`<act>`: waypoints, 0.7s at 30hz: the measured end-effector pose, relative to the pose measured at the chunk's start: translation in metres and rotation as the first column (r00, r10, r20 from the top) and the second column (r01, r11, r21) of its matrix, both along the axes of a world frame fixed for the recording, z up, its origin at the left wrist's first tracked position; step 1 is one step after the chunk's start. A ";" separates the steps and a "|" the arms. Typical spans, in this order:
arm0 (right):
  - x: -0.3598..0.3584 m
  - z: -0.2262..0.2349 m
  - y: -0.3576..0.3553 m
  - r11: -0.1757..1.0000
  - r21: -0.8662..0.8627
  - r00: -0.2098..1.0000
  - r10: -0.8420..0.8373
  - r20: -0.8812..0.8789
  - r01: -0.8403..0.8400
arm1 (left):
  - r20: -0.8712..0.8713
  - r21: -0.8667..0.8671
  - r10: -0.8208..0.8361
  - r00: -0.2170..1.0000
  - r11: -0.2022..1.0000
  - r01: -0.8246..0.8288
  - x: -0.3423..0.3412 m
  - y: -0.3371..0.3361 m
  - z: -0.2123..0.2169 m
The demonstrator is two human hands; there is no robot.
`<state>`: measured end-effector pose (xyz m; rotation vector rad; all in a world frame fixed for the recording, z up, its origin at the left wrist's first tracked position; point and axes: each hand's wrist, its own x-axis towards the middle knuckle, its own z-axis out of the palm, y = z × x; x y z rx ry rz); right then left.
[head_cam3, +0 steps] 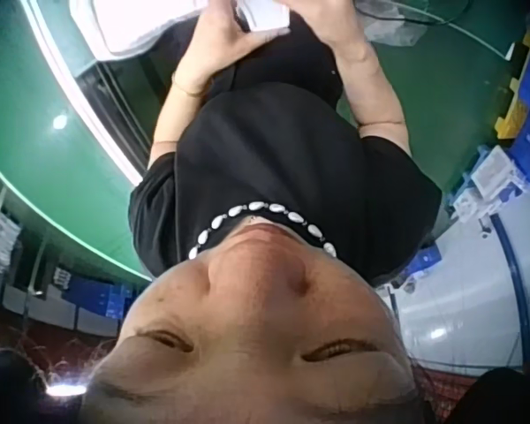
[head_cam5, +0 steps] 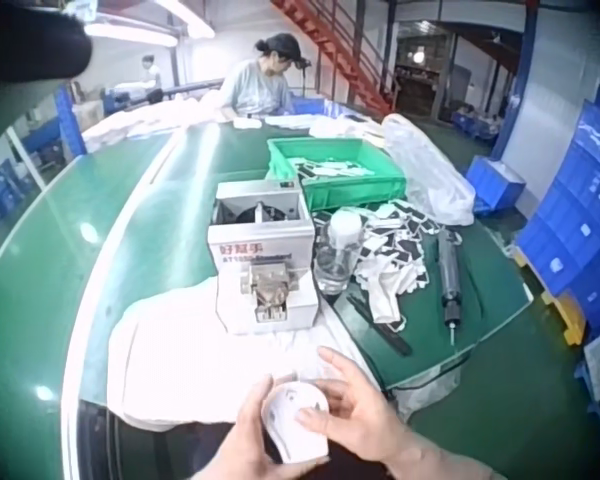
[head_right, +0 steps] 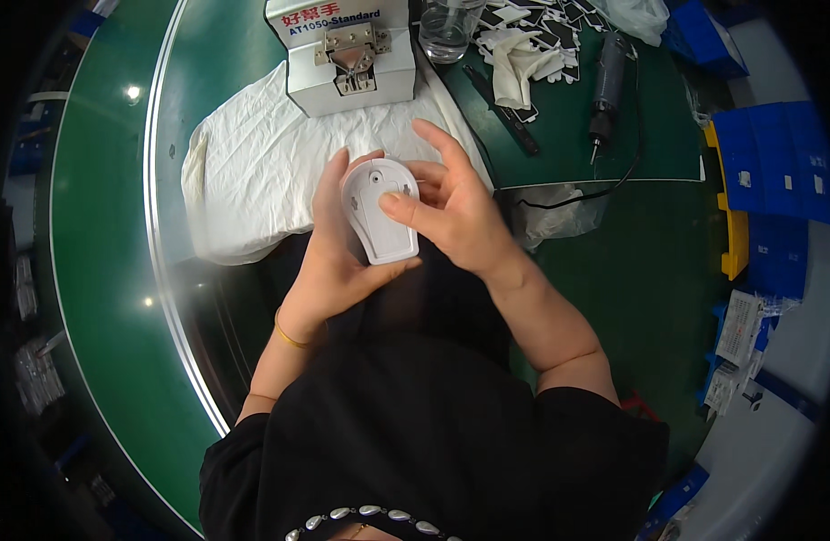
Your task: Assemble plastic electronic housings by inserting components and securing them with an electric screwdriver.
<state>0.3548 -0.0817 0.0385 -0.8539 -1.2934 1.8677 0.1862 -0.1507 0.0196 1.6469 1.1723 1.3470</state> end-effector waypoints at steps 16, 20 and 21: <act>0.198 -0.032 0.233 0.806 0.367 0.411 -0.563 0.717 0.464 | -0.128 0.075 0.202 0.971 0.978 -0.194 -0.018 0.010 -0.027; 0.177 -0.002 0.200 0.871 -0.049 0.861 -0.473 0.185 0.489 | -0.334 0.178 0.207 0.920 0.972 -0.154 -0.025 0.010 -0.026; 0.168 0.006 0.188 0.927 -0.095 0.917 -0.373 -0.138 0.363 | -0.330 0.180 0.212 0.920 0.971 -0.160 -0.025 0.010 -0.027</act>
